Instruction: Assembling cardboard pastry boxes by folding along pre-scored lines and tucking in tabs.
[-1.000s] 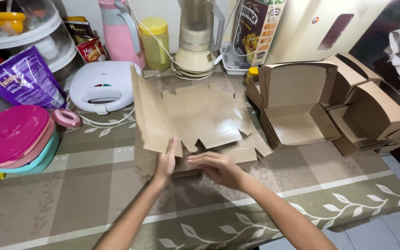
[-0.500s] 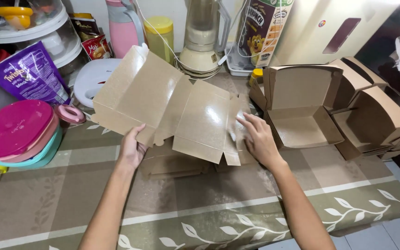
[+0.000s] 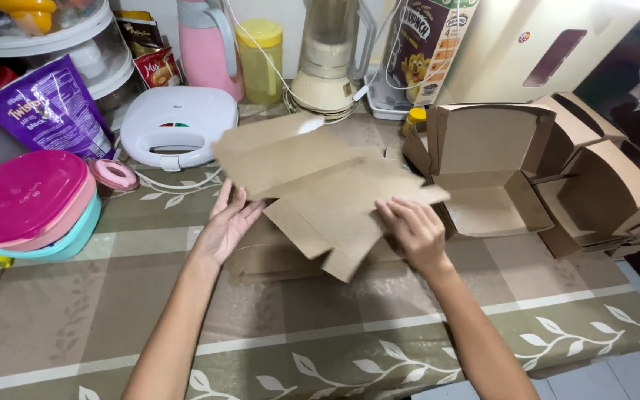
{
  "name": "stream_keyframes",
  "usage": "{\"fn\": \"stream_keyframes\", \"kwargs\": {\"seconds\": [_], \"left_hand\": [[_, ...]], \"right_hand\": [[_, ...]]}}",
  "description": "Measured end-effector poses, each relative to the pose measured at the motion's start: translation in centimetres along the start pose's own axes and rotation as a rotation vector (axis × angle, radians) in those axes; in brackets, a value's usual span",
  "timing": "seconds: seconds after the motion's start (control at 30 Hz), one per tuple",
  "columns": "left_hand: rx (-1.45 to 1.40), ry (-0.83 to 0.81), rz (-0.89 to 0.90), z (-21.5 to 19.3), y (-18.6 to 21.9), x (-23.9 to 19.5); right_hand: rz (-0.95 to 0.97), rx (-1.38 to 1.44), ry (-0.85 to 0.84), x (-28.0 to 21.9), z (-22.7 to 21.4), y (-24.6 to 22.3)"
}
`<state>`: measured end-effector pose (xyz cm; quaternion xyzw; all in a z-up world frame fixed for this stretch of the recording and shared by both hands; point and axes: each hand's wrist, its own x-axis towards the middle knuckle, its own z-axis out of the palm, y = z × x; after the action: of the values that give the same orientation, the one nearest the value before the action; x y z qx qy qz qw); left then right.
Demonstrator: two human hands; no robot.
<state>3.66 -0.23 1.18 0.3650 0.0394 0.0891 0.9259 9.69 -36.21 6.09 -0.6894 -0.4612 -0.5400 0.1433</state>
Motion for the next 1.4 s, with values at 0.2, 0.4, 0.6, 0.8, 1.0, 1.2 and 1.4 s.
{"fn": "stream_keyframes", "kwargs": {"seconds": [0.2, 0.4, 0.6, 0.8, 1.0, 1.2, 1.4], "left_hand": [[1.075, 0.086, 0.304, 4.3, 2.3, -2.7], [1.973, -0.490, 0.470, 7.0, -0.4, -4.8], [2.055, -0.478, 0.470, 7.4, -1.6, -5.5], [1.944, -0.427, 0.477, 6.4, -3.5, -3.6], [2.240, -0.394, 0.586, 6.3, -4.6, -1.9], [2.379, -0.515, 0.689, 8.4, -5.4, -4.5], [2.198, -0.418, 1.109, 5.8, -7.3, -3.8]], "right_hand": [[-0.042, -0.013, -0.166, -1.7, 2.4, -3.6], [0.096, 0.159, -0.252, -0.3, 2.5, -5.5], [0.276, 0.344, -0.329, -0.5, 1.8, -4.9], [0.257, 0.239, -0.592, -1.1, 3.3, -3.2], [0.527, 0.433, -0.976, 4.4, 2.8, -2.1], [0.504, 0.217, -1.291, 3.1, 8.0, 0.3], [0.563, 0.214, -1.319, 4.6, 6.9, -0.2]]}}
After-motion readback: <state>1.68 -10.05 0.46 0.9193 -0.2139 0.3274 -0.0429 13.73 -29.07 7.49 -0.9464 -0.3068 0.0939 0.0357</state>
